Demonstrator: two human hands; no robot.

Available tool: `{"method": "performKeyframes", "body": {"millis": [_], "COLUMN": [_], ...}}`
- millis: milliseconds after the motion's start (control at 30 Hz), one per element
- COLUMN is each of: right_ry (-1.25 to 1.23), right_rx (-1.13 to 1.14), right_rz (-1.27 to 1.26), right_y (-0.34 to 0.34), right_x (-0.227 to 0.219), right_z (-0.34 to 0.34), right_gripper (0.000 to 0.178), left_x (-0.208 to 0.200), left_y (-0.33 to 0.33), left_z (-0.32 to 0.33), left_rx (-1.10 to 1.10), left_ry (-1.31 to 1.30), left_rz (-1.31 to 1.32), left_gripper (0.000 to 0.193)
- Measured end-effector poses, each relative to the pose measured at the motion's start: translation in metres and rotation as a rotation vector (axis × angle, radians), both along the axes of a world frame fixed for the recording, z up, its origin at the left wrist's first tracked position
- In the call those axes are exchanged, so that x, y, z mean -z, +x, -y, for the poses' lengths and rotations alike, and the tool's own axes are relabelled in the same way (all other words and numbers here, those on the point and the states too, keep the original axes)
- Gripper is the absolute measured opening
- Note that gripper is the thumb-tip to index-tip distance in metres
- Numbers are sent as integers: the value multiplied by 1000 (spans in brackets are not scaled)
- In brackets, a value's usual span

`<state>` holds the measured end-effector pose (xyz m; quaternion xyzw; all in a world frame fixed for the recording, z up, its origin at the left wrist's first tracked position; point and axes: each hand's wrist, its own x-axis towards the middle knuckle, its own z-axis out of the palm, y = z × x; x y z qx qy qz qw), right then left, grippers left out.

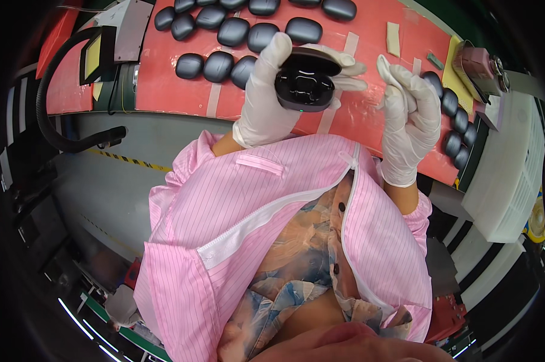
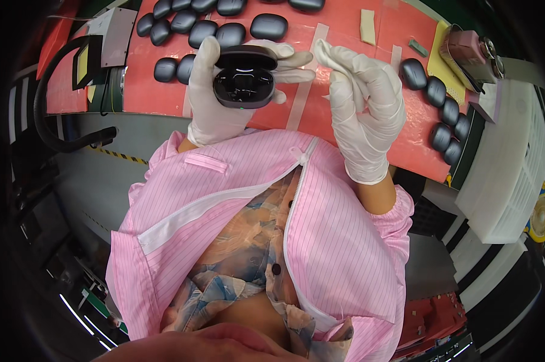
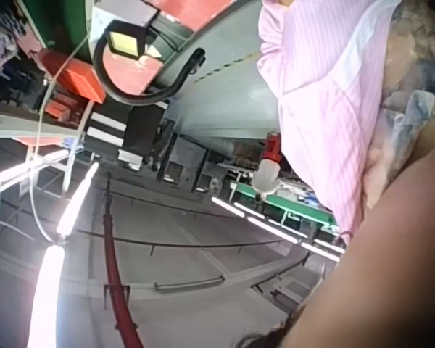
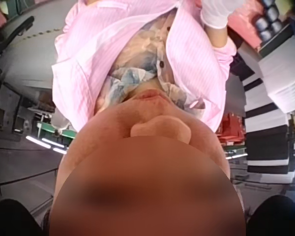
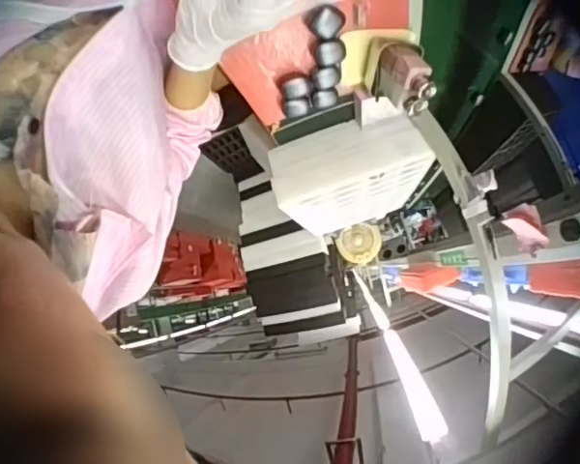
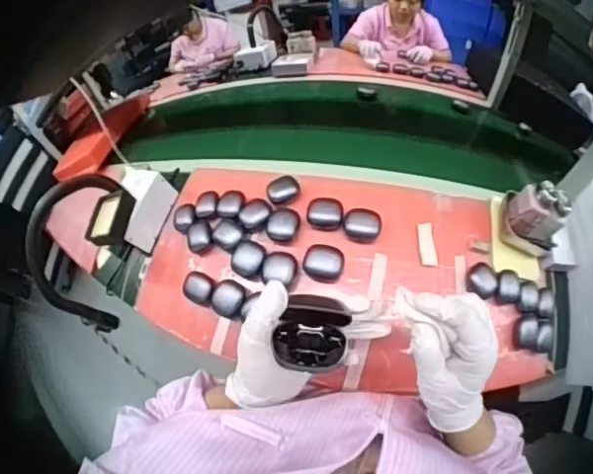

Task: Cleaning and assembling small electronic cases and internal components on a production line.

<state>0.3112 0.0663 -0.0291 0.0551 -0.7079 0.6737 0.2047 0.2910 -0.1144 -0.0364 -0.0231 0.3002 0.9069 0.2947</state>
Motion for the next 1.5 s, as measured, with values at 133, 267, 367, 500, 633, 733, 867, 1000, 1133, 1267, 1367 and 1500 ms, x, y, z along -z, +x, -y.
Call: {"method": "performKeyframes", "body": {"millis": [133,267,367,500,633,733,867,1000,1133,1267,1367,1500], "right_ry": [708,721,330,286,501,727,140,38,135,589,466,-47], "right_rx": [-185,-159,-125,-158,-119,-282,-574,-186,-259,-332,-528,-490], "right_rz": [-269,-211,-62,-70,-145,-189,350,314,209,-122,-28,376], "right_y": [-2,-3,6,6,5,4,13,13,8,3,4,10], "right_x": [-17,6,5,-7,-3,-13,-30,-9,-11,-11,-17,-17], "right_z": [2,-7,5,17,42,46,21,17,29,41,33,21], "right_gripper": [28,24,29,25,18,15,19,22,21,25,18,20], "left_x": [3,10,17,20,23,29,22,26,30,38,31,31], "left_y": [8,8,5,8,8,6,7,2,6,7,10,4], "left_z": [-9,-5,-5,-9,-20,-13,-7,-6,-10,-18,-15,-8], "left_rx": [-327,-377,-425,-422,-513,-437,-427,-359,-392,-412,-382,-397], "left_ry": [-299,-280,-299,-436,-461,-309,-206,-173,-191,-360,-359,-331], "left_rz": [-500,-542,-569,-562,-559,-463,-395,-430,-408,-432,-389,-450], "left_gripper": [71,71,70,88,83,72,74,75,72,78,90,94]}}
